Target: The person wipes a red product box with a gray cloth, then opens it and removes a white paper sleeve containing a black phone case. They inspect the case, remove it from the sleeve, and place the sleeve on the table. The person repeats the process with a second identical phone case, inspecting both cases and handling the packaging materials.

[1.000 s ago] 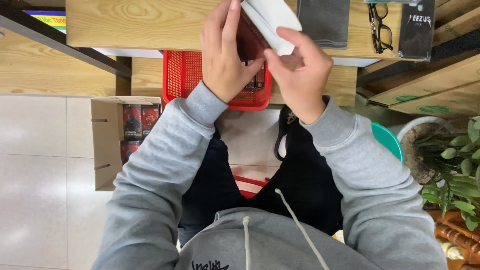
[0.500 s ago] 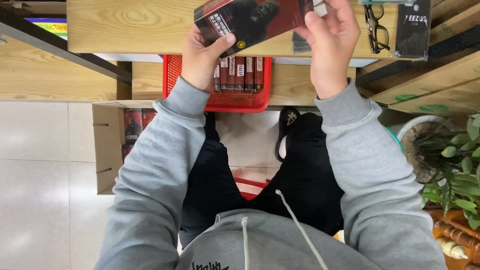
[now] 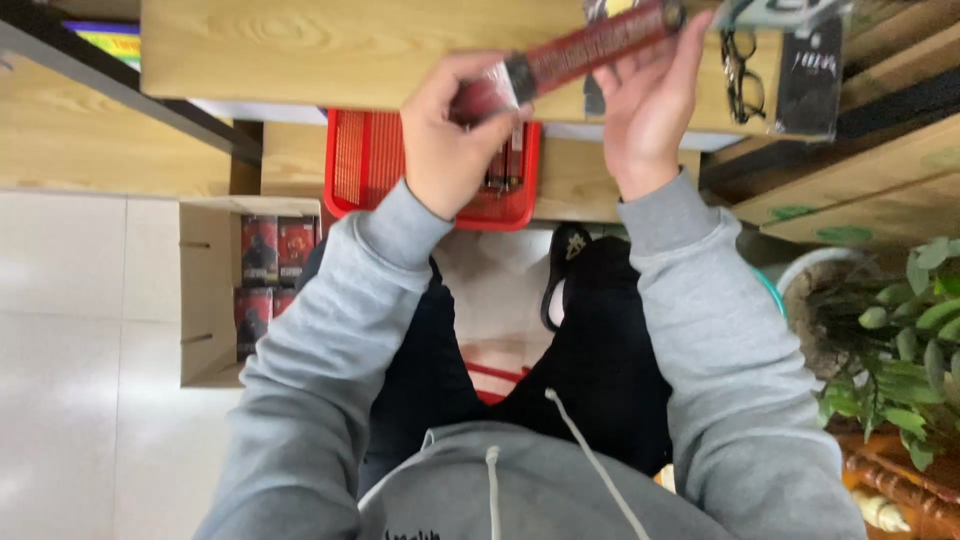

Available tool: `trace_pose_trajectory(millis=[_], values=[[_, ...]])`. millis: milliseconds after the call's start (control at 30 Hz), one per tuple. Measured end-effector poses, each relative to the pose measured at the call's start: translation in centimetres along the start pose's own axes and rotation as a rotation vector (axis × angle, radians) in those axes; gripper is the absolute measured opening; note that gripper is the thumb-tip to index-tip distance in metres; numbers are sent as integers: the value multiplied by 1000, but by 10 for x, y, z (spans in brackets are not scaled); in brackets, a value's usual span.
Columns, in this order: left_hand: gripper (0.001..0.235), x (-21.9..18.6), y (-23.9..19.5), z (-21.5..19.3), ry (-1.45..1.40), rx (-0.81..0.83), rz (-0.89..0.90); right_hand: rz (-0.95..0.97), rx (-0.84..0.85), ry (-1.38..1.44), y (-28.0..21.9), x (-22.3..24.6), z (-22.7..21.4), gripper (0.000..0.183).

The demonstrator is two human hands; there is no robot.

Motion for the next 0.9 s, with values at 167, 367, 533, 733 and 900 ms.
trace_pose_trajectory(millis=[167, 367, 533, 733, 900], values=[[34, -29, 14, 19, 190, 0, 142, 287, -150, 230, 5, -31, 9, 74], [31, -15, 37, 30, 463, -9, 372, 494, -220, 262, 10, -66, 5, 51], [25, 24, 48, -5, 230, -283, 19, 517, -184, 107, 7, -63, 19, 65], [24, 91, 44, -40, -95, -516, -179, 501, 61, -42, 8, -74, 12, 22], [10, 116, 5, -79, -106, -594, -456, 502, -102, -117, 4, -65, -24, 26]])
Point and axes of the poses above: each hand's wrist, its own y-axis towards the middle knuckle, its own z-axis out of the palm, x = y × z, the point moved 6 cm from there along y, towards the middle knuckle, and after that the axes turned 3 degrees about -x, right-handed, at the moved point
